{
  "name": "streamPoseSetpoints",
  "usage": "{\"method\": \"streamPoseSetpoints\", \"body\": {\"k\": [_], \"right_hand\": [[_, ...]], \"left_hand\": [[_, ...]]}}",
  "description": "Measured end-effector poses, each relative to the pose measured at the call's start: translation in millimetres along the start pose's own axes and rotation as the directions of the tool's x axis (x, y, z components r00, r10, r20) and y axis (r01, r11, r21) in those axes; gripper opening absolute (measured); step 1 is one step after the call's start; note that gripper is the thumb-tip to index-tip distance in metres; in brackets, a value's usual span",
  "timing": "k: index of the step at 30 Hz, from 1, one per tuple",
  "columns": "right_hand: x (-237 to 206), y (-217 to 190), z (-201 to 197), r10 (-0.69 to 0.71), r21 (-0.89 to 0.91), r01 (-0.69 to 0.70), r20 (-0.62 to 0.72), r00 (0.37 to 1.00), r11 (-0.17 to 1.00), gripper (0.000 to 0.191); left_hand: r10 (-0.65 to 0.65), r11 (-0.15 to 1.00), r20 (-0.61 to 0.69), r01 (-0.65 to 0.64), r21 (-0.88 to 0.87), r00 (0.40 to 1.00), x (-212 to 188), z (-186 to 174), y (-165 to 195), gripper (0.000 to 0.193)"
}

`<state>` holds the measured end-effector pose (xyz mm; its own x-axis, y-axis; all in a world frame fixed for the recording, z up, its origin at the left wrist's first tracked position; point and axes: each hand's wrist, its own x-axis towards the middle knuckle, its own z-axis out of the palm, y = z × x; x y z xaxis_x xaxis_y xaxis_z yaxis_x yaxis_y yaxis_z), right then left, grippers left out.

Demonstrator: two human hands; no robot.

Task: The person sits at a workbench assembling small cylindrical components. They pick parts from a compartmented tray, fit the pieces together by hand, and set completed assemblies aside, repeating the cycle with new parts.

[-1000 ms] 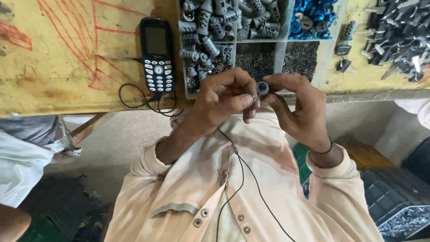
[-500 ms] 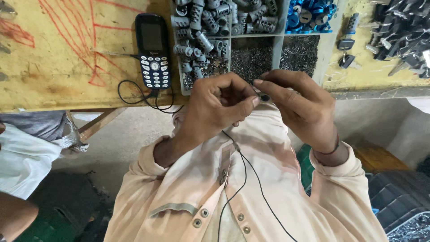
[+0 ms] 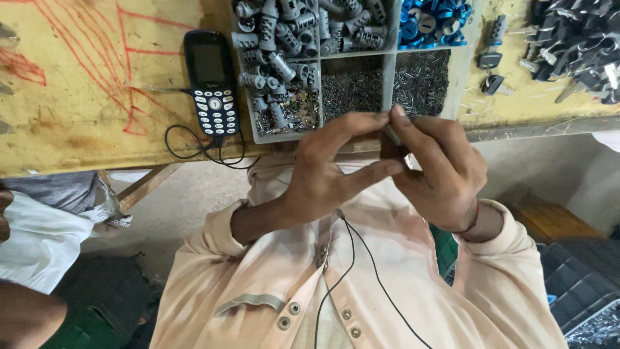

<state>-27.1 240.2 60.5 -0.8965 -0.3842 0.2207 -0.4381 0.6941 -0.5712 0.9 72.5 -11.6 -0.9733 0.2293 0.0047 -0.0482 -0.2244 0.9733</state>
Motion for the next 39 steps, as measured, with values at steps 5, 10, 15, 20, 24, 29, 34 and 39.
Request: {"method": "streamPoseSetpoints", "body": {"k": [5, 10, 15, 20, 24, 29, 34, 39], "right_hand": [[25, 37, -22, 0.089, 0.247, -0.157, 0.265, 0.96, 0.956, 0.028], [28, 104, -5, -0.078, -0.309, 0.071, -0.012, 0.997, 0.949, 0.017], [26, 115, 1, -0.168, -0.309, 0.173, 0.044, 0.985, 0.935, 0.019], [25, 119, -2, -0.034, -0.101, 0.037, 0.029, 0.999, 0.994, 0.016], [23, 111, -1, 0.273, 0.636, -0.266, 0.089, 0.958, 0.724, 0.01], [-3, 59, 14, 0.493, 0.796, -0.499, 0.299, 0.817, 0.343, 0.003], [-30, 42, 21, 0.384, 0.687, -0.451, 0.262, 0.885, 0.57, 0.024], [-29, 45, 19, 0.313, 0.711, -0.419, 0.285, 0.906, 0.565, 0.026]], "left_hand": [[0.056, 0.998, -0.04, -0.055, 0.014, 0.998, 0, -20, -6, 0.019], [0.098, 0.987, 0.043, -0.103, 0.122, 0.994, 11, -37, -11, 0.017], [0.102, 0.981, 0.067, -0.111, 0.157, 0.993, 16, -39, -11, 0.016], [0.083, 0.983, 0.087, -0.096, 0.154, 0.993, 16, -40, -11, 0.015], [0.135, 0.967, 0.128, -0.159, 0.199, 0.983, 14, -40, -8, 0.017], [0.291, 0.888, 0.208, -0.345, 0.303, 0.934, 17, -40, -6, 0.022], [0.344, 0.788, 0.267, -0.432, 0.439, 0.9, 18, -39, 1, 0.021], [0.352, 0.661, 0.374, -0.511, 0.549, 0.858, 20, -41, 10, 0.019]]}}
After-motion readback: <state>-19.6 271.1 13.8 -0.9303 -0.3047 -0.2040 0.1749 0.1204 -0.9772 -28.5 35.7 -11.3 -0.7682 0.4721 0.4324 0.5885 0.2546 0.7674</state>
